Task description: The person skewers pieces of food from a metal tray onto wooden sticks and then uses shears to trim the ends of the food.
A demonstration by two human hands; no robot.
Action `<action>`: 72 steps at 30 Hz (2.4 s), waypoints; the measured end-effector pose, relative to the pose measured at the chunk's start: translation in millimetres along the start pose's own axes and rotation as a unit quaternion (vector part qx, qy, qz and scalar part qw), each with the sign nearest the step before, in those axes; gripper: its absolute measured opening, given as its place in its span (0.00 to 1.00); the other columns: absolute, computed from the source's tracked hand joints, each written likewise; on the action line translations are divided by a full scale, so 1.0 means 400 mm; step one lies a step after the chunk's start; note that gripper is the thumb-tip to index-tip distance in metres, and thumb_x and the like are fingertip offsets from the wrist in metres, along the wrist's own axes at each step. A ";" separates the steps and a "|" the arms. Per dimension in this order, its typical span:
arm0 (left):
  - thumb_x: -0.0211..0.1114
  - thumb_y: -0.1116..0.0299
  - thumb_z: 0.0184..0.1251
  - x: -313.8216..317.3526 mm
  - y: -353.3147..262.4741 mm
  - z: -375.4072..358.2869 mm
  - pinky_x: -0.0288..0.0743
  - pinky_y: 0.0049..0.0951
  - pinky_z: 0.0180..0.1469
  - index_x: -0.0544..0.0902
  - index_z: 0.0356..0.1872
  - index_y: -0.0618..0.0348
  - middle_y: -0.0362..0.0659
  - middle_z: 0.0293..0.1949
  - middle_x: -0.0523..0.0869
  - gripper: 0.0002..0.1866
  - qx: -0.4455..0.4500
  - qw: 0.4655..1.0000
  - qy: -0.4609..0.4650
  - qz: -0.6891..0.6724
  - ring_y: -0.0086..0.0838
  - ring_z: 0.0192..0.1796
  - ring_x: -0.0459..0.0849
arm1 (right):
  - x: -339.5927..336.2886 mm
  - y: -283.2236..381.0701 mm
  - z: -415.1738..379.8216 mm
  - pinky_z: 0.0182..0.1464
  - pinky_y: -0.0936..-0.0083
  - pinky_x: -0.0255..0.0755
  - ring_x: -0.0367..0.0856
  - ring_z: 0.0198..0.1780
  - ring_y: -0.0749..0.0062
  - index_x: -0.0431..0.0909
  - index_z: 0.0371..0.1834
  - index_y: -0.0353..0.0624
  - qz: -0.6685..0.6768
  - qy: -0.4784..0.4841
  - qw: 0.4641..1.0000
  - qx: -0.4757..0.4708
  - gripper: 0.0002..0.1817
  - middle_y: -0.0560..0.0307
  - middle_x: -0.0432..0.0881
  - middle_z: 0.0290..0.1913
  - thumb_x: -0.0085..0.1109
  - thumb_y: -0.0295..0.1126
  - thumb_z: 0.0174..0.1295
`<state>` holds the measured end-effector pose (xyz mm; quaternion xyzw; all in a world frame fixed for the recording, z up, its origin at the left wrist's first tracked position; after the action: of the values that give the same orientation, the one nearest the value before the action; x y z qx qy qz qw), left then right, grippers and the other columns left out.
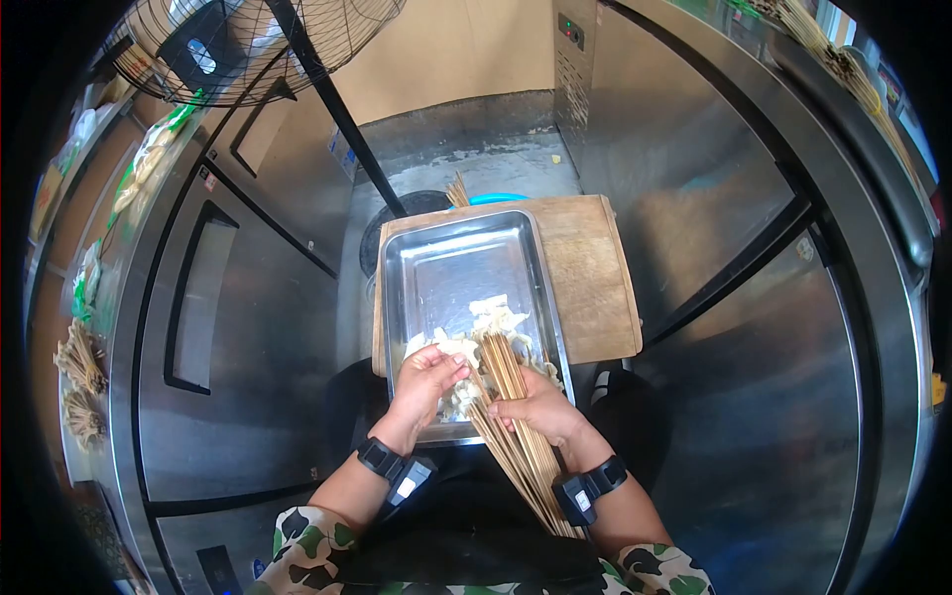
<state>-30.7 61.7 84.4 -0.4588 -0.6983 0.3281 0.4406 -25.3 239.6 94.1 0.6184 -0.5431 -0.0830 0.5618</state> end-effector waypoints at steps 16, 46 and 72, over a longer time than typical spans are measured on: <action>0.60 0.74 0.63 -0.004 -0.003 -0.032 0.77 0.17 0.35 0.78 0.40 0.59 0.39 0.32 0.83 0.06 0.014 0.999 0.030 0.024 0.20 0.33 0.82 | -0.009 -0.002 0.003 0.28 0.84 0.70 0.74 0.26 0.81 0.69 0.46 0.37 -0.008 -0.001 1.000 -0.011 0.17 0.62 0.76 0.28 0.59 0.19 0.51; 0.61 0.76 0.62 -0.031 -0.004 -0.093 0.77 0.17 0.34 0.77 0.45 0.61 0.39 0.32 0.81 0.10 -0.008 0.999 -0.014 -0.044 0.19 0.32 0.79 | -0.030 -0.012 0.005 0.25 0.87 0.69 0.73 0.25 0.84 0.70 0.48 0.38 0.045 -0.021 0.999 -0.022 0.19 0.63 0.75 0.30 0.63 0.22 0.52; 0.61 0.74 0.62 -0.042 -0.016 -0.065 0.79 0.21 0.42 0.79 0.43 0.61 0.44 0.37 0.84 0.08 -0.054 0.998 0.008 -0.006 0.25 0.38 0.83 | -0.003 0.007 0.002 0.25 0.85 0.70 0.75 0.25 0.82 0.69 0.43 0.38 0.015 -0.006 1.000 0.000 0.17 0.60 0.77 0.27 0.63 0.22 0.51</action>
<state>-5.7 45.0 94.8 -0.4801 -0.7143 0.2837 0.4228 -27.8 240.6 95.4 0.6098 -0.5557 -0.0786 0.5597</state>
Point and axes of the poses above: each hand's wrist, its own z-axis towards the middle knuckle, its own x-axis out of the palm, y = z × x, the point moved 3 cm from there along z, towards the middle knuckle
